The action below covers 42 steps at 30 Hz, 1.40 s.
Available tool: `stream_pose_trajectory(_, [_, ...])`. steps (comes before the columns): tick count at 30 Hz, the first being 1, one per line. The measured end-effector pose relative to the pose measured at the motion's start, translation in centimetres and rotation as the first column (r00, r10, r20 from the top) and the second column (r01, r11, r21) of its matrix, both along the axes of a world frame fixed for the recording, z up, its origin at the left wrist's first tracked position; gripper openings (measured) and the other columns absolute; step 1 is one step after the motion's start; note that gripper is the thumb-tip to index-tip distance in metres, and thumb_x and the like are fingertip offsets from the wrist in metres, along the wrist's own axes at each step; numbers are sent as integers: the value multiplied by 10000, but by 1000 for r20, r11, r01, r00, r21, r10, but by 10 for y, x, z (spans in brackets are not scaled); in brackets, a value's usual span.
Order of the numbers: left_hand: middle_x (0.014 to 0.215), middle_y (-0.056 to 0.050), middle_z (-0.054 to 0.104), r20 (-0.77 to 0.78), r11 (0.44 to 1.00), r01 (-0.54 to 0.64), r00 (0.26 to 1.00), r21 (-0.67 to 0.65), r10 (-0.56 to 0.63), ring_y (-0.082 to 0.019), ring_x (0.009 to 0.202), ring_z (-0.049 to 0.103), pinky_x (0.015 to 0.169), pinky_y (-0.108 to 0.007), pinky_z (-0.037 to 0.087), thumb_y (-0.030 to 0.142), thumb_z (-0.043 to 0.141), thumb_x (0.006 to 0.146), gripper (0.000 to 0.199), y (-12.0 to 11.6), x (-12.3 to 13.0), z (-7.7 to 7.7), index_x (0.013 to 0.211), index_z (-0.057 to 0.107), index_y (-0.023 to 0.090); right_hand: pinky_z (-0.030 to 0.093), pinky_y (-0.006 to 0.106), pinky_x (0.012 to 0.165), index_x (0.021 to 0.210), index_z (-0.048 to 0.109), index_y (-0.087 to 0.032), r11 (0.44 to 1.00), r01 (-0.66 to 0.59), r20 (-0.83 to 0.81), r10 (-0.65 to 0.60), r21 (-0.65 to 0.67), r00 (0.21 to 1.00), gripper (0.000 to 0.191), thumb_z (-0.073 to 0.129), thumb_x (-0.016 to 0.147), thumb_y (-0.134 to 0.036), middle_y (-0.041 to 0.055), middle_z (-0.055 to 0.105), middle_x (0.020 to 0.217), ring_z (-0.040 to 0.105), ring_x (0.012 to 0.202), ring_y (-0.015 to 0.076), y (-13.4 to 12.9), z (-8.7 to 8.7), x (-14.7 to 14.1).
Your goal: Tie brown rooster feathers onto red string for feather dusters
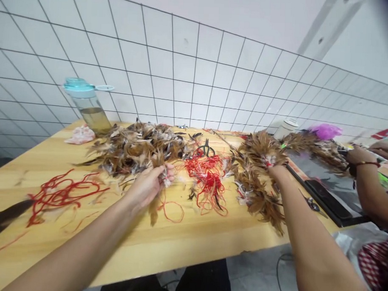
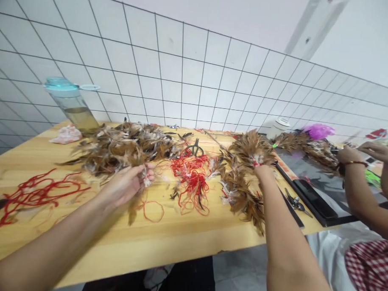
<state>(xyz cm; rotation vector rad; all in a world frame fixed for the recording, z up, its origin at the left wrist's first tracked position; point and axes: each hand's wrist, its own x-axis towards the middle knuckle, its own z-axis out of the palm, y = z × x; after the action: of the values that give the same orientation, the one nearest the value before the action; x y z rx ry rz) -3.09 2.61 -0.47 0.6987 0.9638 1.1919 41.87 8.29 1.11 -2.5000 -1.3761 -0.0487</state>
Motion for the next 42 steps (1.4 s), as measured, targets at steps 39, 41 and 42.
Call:
stream_pose_trajectory(39, [1016, -70, 613, -680, 832, 152, 662, 534, 316, -142, 905, 578, 814, -257, 463, 234, 558, 849, 218, 42, -17, -12, 1041, 625, 156, 318, 244, 507, 647, 513, -214, 766, -361, -709, 636, 531, 307, 247, 604, 775, -406, -35, 449, 550, 376, 523, 114, -26, -22, -250])
stream_pose_trajectory(41, [970, -57, 609, -747, 805, 214, 556, 553, 365, -137, 871, 575, 807, -260, 459, 204, 552, 842, 187, 44, -25, -6, 998, 640, 153, 311, 244, 504, 653, 516, -212, 770, -335, -704, 634, 543, 319, 253, 612, 764, -417, -39, 435, 550, 365, 519, 111, -23, -25, -249])
stream_pose_trajectory(42, [941, -50, 606, -777, 796, 256, 508, 548, 372, -136, 852, 573, 795, -260, 456, 195, 552, 840, 175, 44, -28, -3, 981, 646, 153, 307, 246, 503, 651, 516, -212, 771, -330, -708, 634, 545, 312, 259, 610, 762, -426, -40, 429, 549, 362, 517, 111, -22, -27, -250])
